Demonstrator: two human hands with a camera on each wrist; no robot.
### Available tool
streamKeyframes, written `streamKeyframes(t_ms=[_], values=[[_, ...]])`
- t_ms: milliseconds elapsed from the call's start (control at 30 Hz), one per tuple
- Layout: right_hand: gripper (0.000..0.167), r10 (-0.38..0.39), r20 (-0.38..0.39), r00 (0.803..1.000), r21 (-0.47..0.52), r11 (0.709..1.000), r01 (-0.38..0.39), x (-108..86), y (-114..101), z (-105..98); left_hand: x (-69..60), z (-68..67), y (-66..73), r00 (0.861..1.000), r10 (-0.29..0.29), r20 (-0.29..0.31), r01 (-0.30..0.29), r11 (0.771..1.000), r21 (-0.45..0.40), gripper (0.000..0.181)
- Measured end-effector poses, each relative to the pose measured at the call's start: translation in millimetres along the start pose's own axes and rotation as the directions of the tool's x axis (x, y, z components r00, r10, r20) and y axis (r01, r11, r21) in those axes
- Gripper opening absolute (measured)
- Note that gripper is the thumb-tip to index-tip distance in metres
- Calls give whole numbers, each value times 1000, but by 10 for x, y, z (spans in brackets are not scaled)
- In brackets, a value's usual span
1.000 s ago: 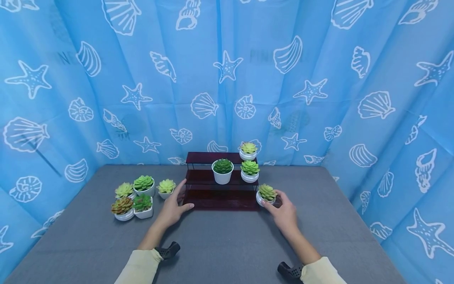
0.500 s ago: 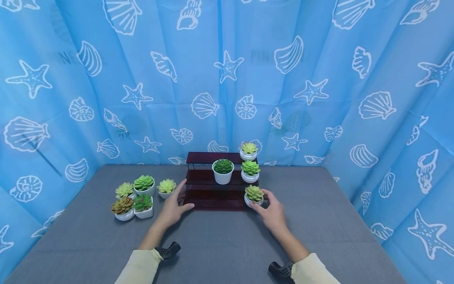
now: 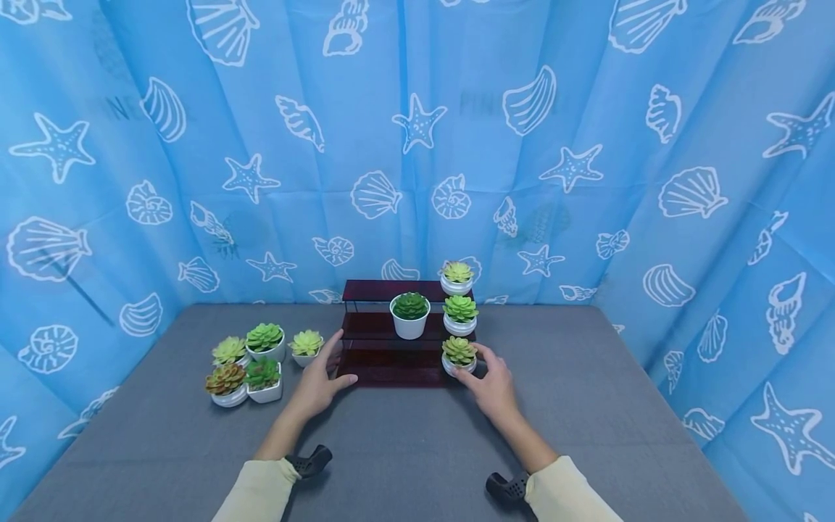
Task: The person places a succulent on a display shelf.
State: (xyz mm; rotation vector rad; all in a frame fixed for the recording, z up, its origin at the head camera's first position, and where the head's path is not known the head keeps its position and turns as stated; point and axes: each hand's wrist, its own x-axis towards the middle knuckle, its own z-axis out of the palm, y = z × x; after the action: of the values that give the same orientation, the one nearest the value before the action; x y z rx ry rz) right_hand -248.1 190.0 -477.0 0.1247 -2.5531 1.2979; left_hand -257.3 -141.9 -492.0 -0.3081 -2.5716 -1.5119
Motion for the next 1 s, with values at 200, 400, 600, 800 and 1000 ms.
streamKeyframes(t_ms=[200, 400, 600, 800, 1000], values=[[57, -30, 2, 1000, 3, 1000, 30, 11, 44, -20, -4, 6, -2, 1000, 1, -1, -1, 1000, -9, 86], [53, -59, 21, 998, 32, 998, 58, 23, 97, -93, -1, 9, 7, 1000, -14, 9, 14, 1000, -12, 87], [78, -99, 104, 990, 27, 995, 97, 70, 157, -161, 6, -5, 20, 1000, 0, -3, 0, 1000, -11, 87], [99, -133, 195, 972, -31, 989, 142, 138, 234, -146, -7, -9, 17, 1000, -6, -4, 6, 1000, -7, 86], [106, -157, 259, 953, -18, 986, 168, 196, 287, -123, -2, 3, 19, 1000, -13, -4, 13, 1000, -2, 87]])
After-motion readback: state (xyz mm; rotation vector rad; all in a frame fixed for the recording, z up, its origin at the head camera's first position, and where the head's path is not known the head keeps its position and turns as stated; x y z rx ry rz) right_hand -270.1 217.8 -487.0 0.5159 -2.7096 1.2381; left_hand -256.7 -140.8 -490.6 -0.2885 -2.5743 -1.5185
